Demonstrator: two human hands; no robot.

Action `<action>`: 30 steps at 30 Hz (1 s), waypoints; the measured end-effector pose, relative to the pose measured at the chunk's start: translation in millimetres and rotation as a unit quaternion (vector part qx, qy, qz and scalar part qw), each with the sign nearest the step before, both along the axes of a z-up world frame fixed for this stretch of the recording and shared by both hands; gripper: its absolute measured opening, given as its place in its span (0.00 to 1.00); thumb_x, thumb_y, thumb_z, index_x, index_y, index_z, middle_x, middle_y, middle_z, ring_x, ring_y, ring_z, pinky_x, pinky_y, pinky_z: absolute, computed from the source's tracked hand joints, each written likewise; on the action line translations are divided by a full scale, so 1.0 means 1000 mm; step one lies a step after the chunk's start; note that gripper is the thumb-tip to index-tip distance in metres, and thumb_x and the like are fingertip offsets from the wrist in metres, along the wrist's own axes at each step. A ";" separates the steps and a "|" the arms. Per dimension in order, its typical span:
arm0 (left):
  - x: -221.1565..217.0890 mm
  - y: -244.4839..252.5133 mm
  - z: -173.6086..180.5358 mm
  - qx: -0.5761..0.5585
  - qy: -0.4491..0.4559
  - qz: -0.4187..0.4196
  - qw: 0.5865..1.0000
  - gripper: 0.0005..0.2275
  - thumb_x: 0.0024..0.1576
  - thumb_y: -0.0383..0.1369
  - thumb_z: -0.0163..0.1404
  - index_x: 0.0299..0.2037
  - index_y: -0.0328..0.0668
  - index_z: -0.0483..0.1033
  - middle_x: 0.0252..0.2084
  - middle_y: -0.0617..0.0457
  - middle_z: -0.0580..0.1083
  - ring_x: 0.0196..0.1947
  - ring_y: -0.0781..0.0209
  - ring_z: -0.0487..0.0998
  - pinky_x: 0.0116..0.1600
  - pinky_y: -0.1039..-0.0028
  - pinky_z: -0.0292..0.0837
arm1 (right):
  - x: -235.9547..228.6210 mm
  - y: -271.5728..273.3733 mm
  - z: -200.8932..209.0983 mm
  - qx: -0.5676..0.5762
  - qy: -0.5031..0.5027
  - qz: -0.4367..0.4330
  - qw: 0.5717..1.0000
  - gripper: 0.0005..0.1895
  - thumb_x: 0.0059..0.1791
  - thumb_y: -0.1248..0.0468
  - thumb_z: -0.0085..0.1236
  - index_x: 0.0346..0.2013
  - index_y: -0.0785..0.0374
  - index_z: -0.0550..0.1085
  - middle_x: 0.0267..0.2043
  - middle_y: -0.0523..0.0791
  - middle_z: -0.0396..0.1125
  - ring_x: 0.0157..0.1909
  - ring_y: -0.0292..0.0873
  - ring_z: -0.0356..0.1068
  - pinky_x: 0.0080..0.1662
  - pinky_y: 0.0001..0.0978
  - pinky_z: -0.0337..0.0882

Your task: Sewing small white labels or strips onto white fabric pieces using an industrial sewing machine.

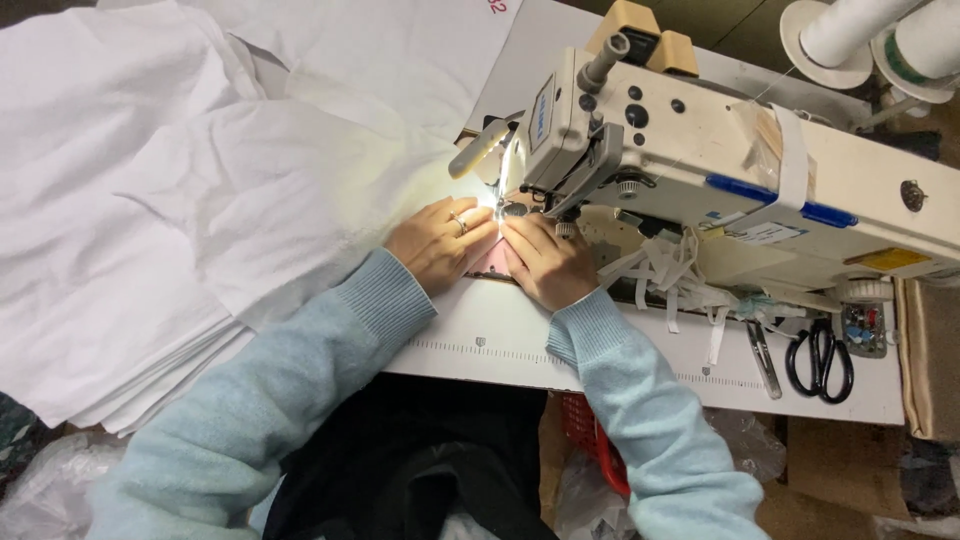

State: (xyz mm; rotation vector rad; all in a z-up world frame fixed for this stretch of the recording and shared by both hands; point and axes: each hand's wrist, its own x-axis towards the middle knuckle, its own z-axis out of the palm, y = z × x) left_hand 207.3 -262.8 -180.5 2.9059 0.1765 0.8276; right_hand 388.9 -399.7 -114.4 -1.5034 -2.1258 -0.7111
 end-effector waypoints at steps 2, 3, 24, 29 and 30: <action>0.004 0.003 -0.005 -0.008 0.001 0.010 1.000 0.17 0.62 0.36 0.39 0.59 0.48 0.72 0.62 0.55 0.70 0.66 0.54 0.65 0.69 0.61 0.60 | -0.003 0.002 0.007 -0.007 0.017 -0.003 1.000 0.13 0.54 0.58 0.54 0.49 0.57 0.80 0.52 0.42 0.73 0.54 0.43 0.73 0.51 0.34 0.68; 0.004 0.003 -0.003 -0.008 0.001 0.011 1.000 0.17 0.62 0.36 0.39 0.59 0.48 0.72 0.62 0.55 0.70 0.66 0.54 0.65 0.69 0.61 0.60 | -0.003 0.002 0.007 -0.008 0.016 -0.002 1.000 0.13 0.54 0.58 0.54 0.49 0.57 0.80 0.52 0.42 0.73 0.54 0.43 0.73 0.51 0.34 0.68; 0.002 0.002 0.011 -0.075 -0.041 0.033 0.996 0.13 0.67 0.41 0.38 0.50 0.50 0.75 0.59 0.57 0.73 0.66 0.57 0.69 0.70 0.62 0.60 | -0.023 0.012 0.054 -0.151 0.477 -0.117 0.858 0.19 0.58 0.57 0.46 0.40 0.69 0.78 0.31 0.53 0.73 0.34 0.43 0.71 0.42 0.40 0.69; 0.006 0.003 -0.002 -0.072 -0.037 0.071 0.994 0.11 0.67 0.41 0.42 0.51 0.52 0.75 0.60 0.60 0.74 0.66 0.61 0.69 0.71 0.63 0.60 | -0.021 0.015 0.044 -0.152 0.537 -0.098 0.824 0.21 0.60 0.61 0.39 0.39 0.71 0.78 0.30 0.56 0.74 0.31 0.48 0.75 0.37 0.36 0.70; 0.005 0.004 -0.001 -0.071 -0.037 0.071 0.994 0.11 0.67 0.41 0.42 0.51 0.52 0.75 0.60 0.60 0.74 0.66 0.61 0.69 0.71 0.63 0.60 | -0.010 0.011 0.030 -0.152 0.537 -0.098 0.824 0.21 0.60 0.61 0.39 0.39 0.71 0.78 0.30 0.56 0.74 0.31 0.48 0.75 0.37 0.36 0.70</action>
